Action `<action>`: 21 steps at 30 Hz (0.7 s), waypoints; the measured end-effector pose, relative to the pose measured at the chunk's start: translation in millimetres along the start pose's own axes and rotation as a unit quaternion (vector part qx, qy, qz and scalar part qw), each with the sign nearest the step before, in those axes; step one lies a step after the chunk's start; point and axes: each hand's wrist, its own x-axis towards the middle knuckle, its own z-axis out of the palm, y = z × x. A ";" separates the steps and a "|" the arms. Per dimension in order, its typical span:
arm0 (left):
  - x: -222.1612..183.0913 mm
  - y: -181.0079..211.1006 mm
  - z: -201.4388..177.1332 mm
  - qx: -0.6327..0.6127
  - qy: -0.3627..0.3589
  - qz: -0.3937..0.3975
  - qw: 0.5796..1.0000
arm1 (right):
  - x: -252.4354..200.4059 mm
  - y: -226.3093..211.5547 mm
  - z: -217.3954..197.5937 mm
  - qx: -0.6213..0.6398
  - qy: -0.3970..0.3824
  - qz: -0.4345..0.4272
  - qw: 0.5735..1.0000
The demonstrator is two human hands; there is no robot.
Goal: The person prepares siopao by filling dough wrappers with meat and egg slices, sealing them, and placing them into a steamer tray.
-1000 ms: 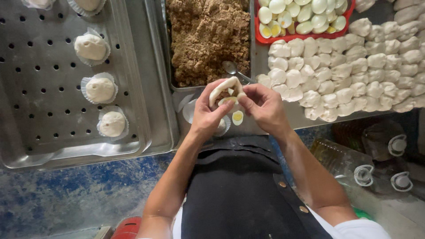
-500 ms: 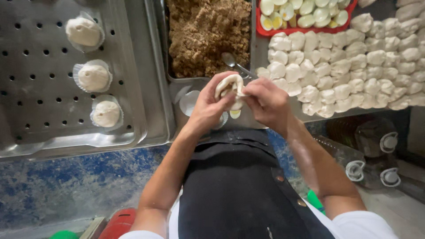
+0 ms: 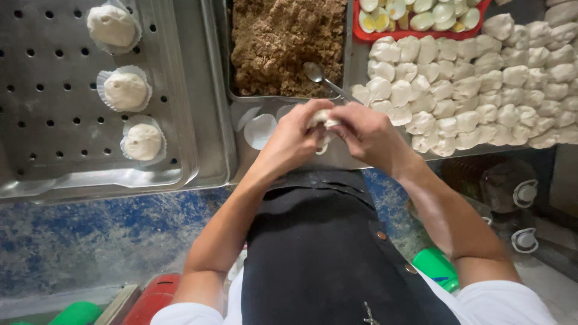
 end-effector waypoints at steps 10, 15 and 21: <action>9.4 -36.7 2.5 -0.239 0.063 0.101 0.964 | 0.7 13.3 0.2 -0.025 -0.020 0.116 0.993; 4.8 -42.5 13.3 -0.313 0.054 -0.015 0.948 | 2.0 3.7 5.9 -0.012 0.060 0.056 0.997; 3.1 -32.4 14.7 -0.289 0.026 -0.046 0.956 | 7.3 6.8 2.0 -0.024 0.004 0.007 1.000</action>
